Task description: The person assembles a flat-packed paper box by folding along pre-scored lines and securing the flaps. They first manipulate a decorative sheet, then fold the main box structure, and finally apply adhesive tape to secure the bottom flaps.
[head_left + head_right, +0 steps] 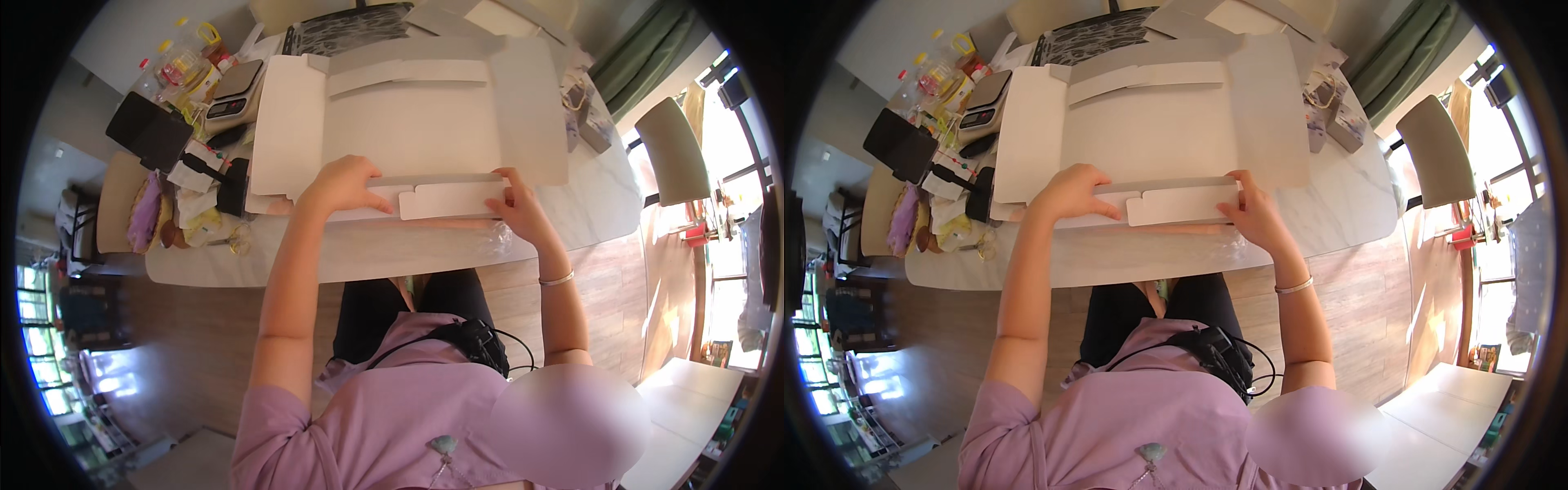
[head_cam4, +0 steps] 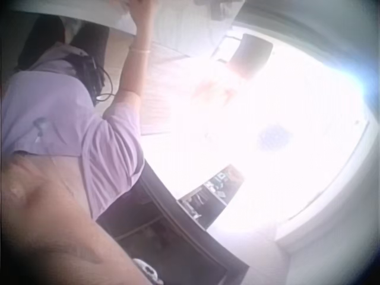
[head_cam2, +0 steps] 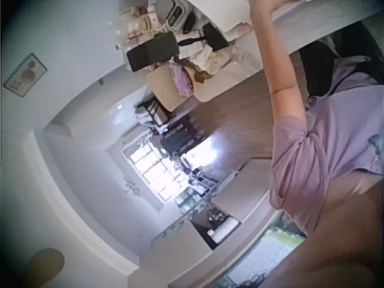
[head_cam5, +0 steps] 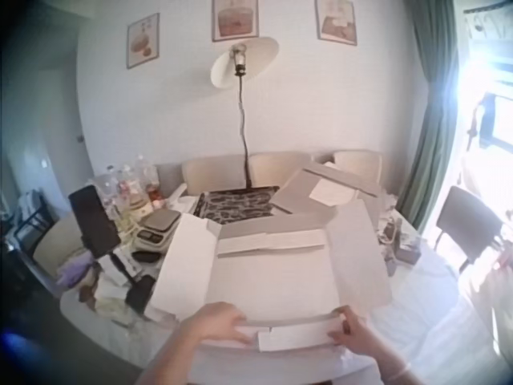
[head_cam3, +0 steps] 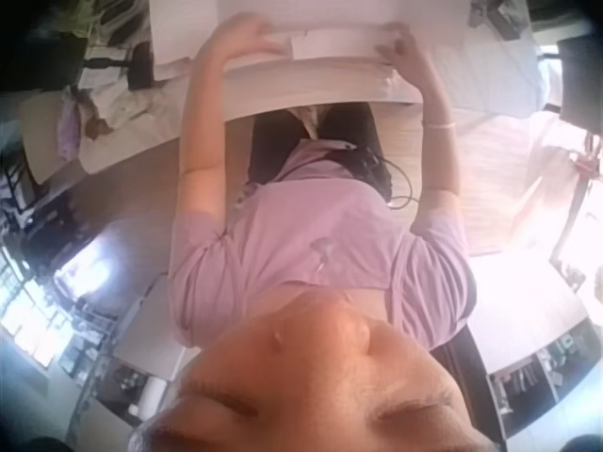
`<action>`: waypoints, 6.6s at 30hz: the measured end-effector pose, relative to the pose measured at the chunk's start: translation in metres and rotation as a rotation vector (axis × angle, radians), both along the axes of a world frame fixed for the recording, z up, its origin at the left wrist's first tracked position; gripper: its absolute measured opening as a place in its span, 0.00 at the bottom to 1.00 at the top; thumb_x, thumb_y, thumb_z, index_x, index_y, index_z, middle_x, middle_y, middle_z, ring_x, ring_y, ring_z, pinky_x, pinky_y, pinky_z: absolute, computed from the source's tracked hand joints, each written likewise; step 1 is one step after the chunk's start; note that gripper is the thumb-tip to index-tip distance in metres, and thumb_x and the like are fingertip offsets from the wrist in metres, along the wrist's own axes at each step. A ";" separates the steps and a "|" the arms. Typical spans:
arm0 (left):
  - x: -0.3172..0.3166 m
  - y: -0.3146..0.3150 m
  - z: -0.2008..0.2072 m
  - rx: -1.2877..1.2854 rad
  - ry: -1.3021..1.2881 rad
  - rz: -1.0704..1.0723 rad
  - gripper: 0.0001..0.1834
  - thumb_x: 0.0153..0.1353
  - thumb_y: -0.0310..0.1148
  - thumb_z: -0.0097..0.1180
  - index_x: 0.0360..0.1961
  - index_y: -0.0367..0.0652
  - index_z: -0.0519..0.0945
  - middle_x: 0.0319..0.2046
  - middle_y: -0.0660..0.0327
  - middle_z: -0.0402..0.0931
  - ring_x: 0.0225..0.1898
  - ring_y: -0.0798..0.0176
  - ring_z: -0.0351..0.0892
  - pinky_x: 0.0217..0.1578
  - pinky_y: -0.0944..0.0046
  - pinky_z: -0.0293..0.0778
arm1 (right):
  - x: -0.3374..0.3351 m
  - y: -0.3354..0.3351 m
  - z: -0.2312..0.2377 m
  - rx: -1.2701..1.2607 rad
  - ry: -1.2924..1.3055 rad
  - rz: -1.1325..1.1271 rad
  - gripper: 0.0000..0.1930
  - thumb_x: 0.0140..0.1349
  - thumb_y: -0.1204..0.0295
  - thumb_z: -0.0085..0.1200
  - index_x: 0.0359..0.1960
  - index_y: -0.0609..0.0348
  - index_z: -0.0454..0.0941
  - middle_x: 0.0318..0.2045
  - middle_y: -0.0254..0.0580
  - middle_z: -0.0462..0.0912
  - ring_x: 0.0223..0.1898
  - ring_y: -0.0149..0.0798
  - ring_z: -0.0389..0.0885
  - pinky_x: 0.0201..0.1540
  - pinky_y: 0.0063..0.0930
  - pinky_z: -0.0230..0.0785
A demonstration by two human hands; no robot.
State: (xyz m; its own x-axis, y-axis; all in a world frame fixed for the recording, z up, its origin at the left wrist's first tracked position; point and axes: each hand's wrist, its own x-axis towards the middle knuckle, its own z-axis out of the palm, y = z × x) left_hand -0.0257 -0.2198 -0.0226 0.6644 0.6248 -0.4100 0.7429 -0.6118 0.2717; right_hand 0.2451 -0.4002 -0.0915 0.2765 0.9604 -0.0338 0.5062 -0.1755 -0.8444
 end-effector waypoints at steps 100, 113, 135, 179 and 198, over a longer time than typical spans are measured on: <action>-0.162 -0.005 -0.090 -0.961 -1.772 0.285 0.40 0.63 0.51 0.58 0.65 0.29 0.66 0.64 0.35 0.66 0.64 0.46 0.69 0.60 0.49 0.69 | 0.056 -0.056 -0.026 0.523 1.317 -0.128 0.20 0.71 0.69 0.49 0.62 0.61 0.68 0.48 0.44 0.82 0.49 0.40 0.83 0.50 0.35 0.78; -0.148 0.010 -0.092 -1.231 -1.332 0.102 0.60 0.54 0.76 0.46 0.73 0.35 0.54 0.39 0.55 0.81 0.27 0.67 0.79 0.41 0.61 0.79 | 0.069 -0.031 -0.031 0.451 1.728 0.474 0.36 0.65 0.74 0.49 0.74 0.60 0.49 0.63 0.62 0.70 0.44 0.39 0.81 0.45 0.34 0.75; -0.118 -0.014 -0.084 -0.494 -1.735 1.053 0.25 0.64 0.36 0.64 0.60 0.48 0.68 0.47 0.60 0.79 0.39 0.62 0.83 0.44 0.56 0.79 | 0.040 -0.034 -0.004 0.880 0.542 -0.653 0.37 0.63 0.81 0.61 0.69 0.56 0.52 0.58 0.52 0.68 0.48 0.40 0.80 0.48 0.30 0.77; 0.048 -0.095 -0.090 0.712 -0.817 -0.260 0.43 0.38 0.50 0.74 0.59 0.48 0.76 0.61 0.67 0.71 0.65 0.60 0.66 0.69 0.28 0.42 | -0.014 -0.043 -0.030 0.438 0.075 -0.153 0.26 0.48 0.80 0.67 0.53 0.56 0.79 0.34 0.37 0.80 0.40 0.36 0.78 0.51 0.32 0.70; 0.043 -0.110 -0.099 0.965 -0.975 -0.319 0.14 0.51 0.41 0.67 0.39 0.52 0.85 0.39 0.73 0.82 0.43 0.68 0.79 0.65 0.40 0.59 | -0.040 -0.062 -0.034 0.637 -0.369 -0.241 0.12 0.45 0.79 0.70 0.34 0.54 0.87 0.25 0.37 0.83 0.31 0.39 0.78 0.42 0.31 0.68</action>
